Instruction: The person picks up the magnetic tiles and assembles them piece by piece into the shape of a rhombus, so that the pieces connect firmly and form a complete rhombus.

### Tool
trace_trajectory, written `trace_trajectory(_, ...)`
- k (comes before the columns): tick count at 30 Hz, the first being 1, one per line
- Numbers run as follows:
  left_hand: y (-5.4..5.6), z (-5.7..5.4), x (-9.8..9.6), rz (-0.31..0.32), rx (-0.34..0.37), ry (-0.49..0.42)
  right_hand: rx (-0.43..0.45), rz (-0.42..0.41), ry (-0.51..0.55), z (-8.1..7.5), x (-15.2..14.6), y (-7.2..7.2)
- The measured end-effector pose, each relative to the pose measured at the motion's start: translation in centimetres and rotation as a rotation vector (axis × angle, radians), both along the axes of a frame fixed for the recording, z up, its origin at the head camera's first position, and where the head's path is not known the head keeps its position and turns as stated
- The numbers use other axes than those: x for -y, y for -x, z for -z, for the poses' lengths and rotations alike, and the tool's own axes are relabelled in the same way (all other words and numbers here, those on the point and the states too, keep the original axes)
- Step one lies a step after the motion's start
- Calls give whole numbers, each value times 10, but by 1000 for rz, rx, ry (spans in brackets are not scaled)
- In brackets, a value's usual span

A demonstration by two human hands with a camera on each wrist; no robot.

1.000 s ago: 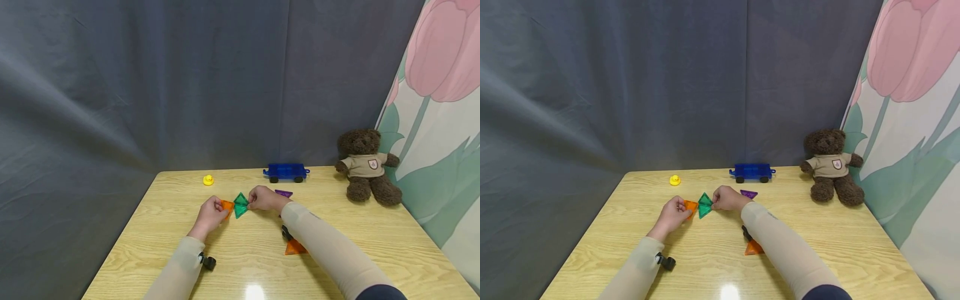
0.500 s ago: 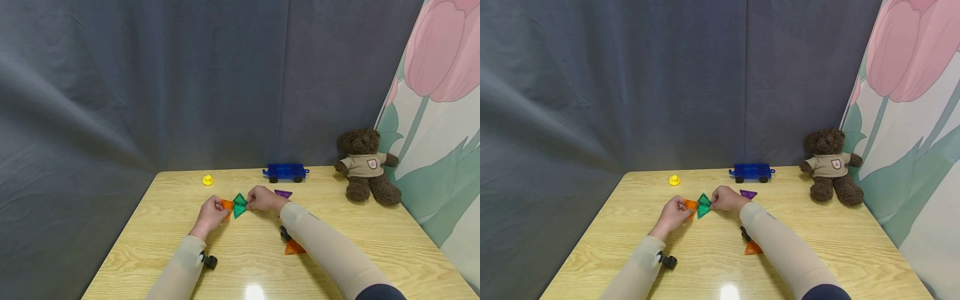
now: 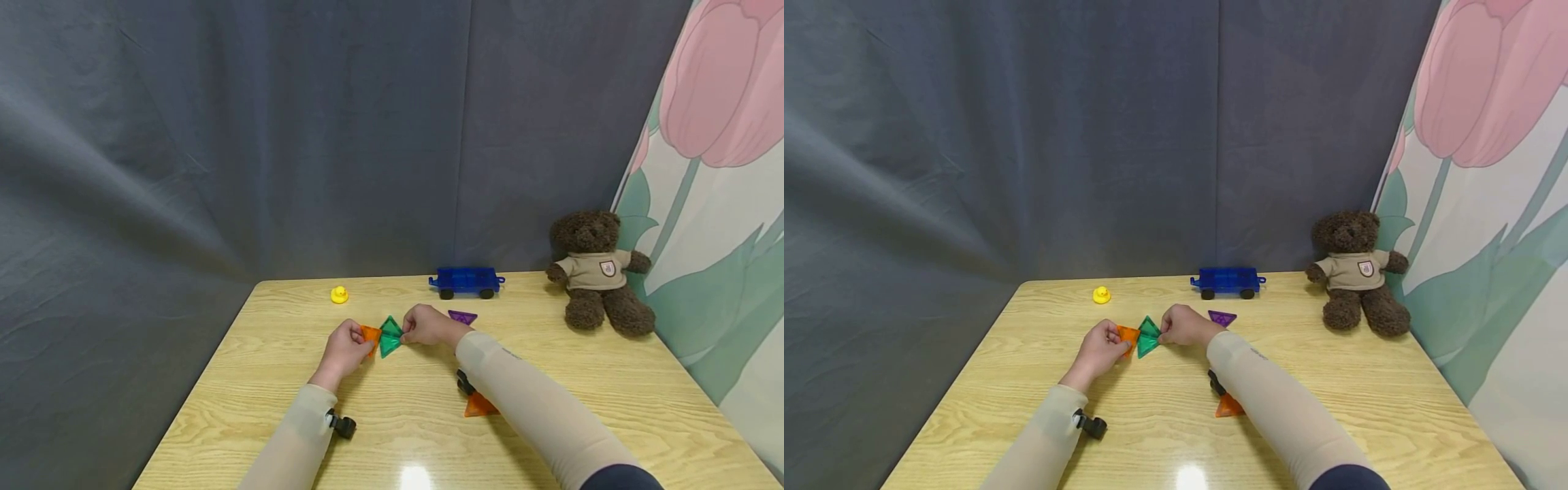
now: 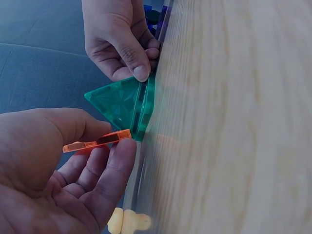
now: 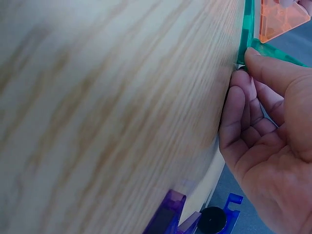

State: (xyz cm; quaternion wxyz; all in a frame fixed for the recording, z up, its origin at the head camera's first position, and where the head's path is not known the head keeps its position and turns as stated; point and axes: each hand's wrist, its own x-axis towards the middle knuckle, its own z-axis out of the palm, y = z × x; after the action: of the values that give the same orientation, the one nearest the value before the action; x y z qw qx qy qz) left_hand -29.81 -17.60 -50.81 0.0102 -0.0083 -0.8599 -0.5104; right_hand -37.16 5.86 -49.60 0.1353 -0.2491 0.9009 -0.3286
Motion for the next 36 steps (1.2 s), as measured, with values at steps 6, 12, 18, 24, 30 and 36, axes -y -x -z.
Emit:
trace_trajectory(6, 2, 2, 0, -7, 4, -9, -22, -2, -7, 3, 1, 1)
trace_trajectory(12, 2, 3, -1, -1, -1, -22, -35, -3, -18, 4, 2, 2)
trace_trajectory(18, 3, 3, 1, 3, -9, -24, -41, -1, -27, 4, 3, 3)
trace_trajectory(24, 2, 2, -1, 5, -29, 3, -63, -11, -19, 4, 4, 2)
trace_trajectory(30, 2, 4, -4, 10, -35, -1, -60, -15, -19, 3, 4, 1)
trace_trajectory(36, 3, 3, -6, 9, -43, -4, -68, -19, -15, 1, 4, -2)
